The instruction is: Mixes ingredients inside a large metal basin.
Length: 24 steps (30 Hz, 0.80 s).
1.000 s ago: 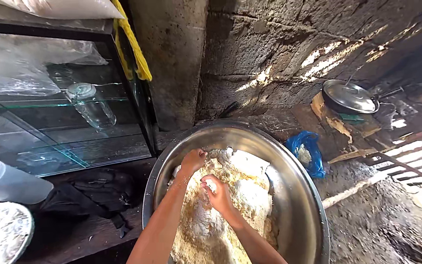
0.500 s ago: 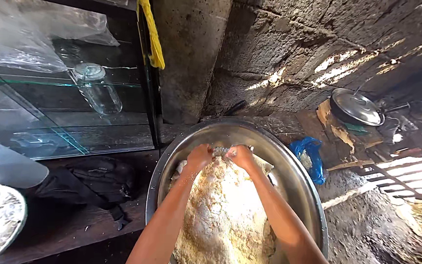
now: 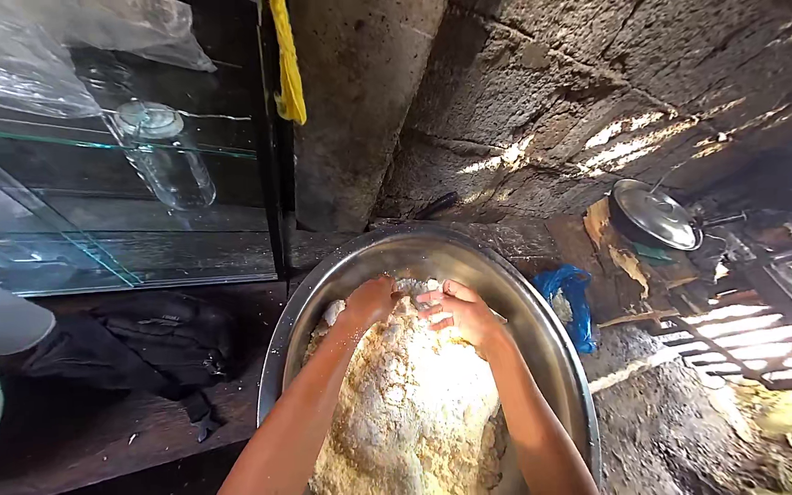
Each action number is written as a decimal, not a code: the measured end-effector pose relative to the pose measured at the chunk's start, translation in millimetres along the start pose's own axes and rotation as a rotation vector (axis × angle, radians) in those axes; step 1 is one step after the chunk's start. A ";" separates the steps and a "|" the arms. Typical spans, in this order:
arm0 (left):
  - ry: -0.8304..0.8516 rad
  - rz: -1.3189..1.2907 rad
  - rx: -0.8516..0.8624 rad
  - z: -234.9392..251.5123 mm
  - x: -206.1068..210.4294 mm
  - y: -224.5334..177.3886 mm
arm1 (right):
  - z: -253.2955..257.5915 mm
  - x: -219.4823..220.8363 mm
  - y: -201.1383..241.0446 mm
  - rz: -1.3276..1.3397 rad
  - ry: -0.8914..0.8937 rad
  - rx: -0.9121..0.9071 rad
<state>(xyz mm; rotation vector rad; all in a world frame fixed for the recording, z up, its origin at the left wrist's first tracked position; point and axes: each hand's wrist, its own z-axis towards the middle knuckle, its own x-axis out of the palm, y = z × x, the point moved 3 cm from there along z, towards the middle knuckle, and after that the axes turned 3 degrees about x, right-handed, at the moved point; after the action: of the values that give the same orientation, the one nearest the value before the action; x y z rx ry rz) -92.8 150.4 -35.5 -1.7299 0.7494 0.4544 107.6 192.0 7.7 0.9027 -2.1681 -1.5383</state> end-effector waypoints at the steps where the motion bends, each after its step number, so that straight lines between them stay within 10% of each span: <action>1: 0.016 0.009 0.010 -0.8 -0.6 0.6 | -13.4 4.0 0.6 0.055 0.040 0.008; 7: 0.002 0.021 -0.043 -5.3 -5.1 9.3 | -67.5 -5.7 -33.4 -0.652 -0.036 0.155; 14: -0.002 0.033 -0.079 -5.0 -7.1 12.0 | -126.1 -143.8 -21.2 0.435 -0.942 -0.134; 17: 0.008 0.031 -0.076 -0.4 -4.5 10.4 | -120.4 -128.5 -24.0 0.379 -0.860 -0.075; 24: 0.130 0.024 -0.037 4.8 13.0 16.5 | -51.6 71.0 -68.3 -0.634 -0.247 -0.115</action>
<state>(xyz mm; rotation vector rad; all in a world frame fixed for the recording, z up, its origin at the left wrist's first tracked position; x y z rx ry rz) -94.4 149.1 -57.0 -1.8000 0.8602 0.3771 106.3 93.3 -43.4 1.5303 -2.0213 -2.1331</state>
